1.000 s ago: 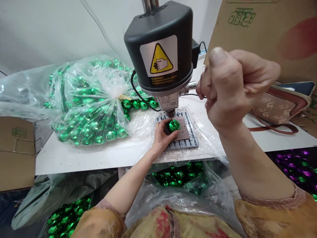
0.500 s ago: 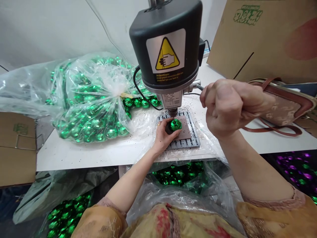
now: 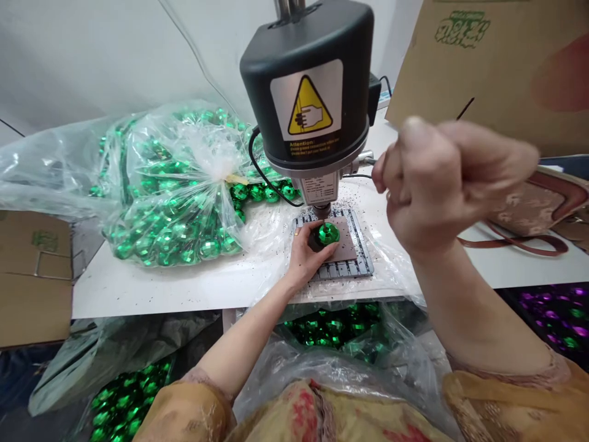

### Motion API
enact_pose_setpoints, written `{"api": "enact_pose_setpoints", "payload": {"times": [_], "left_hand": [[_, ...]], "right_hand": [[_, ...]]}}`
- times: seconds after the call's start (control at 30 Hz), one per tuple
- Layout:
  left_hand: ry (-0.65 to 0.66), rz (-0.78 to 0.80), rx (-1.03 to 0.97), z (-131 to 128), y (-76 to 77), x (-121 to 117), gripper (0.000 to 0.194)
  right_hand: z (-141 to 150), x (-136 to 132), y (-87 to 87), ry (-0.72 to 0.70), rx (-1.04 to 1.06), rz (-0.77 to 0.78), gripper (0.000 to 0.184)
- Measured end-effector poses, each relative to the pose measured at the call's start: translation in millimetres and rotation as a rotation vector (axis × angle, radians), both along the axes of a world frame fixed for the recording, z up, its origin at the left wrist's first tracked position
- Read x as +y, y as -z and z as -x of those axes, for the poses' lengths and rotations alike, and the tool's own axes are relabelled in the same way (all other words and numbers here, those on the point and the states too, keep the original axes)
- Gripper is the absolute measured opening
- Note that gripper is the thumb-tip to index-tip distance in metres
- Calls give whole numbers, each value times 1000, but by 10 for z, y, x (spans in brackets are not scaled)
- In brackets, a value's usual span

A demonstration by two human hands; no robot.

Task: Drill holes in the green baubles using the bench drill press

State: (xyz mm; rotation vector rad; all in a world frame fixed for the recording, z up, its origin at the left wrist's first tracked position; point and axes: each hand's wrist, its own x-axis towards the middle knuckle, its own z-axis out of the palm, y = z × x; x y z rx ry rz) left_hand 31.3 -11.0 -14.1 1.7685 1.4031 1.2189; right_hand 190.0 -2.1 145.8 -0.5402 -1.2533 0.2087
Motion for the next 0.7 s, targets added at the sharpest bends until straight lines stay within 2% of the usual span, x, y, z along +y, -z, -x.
{"api": "enact_pose_setpoints", "payload": {"times": [0.07,0.17,0.23,0.33,0.37,0.4,0.43,0.47,0.53,0.63,0.7], "left_hand": [[-60,2,-15,-5,-35,-42,52],[-141,-107,77,20,-128,-268,46],[-1,-244,171,55,-177,-536,46],[414,-447,401,121,-171,-976,53],[513,-495,484,151,-151,-1081,57],[565,-528,540,189,-128,-1142,59],[563,-545,552,239,-109,-1149,57],[510,-540,522,302,-98,-1093,50],[278,-475,407,472,-109,-792,27],[-137,-262,375,769,-192,0,10],[-229,-152,392,917,-253,565,15]], "right_hand": [[28,46,-186,-78,111,-78,46],[41,116,-330,-177,107,-31,42],[38,124,-347,-192,109,10,43],[37,110,-328,-196,118,27,45],[39,112,-322,-196,120,20,44],[42,119,-318,-196,125,1,44],[46,131,-316,-192,130,-19,43],[50,145,-315,-183,138,-50,43],[58,171,-316,-165,140,-86,44],[73,182,-317,-145,159,-75,44],[81,176,-315,-139,168,-75,44]]}}
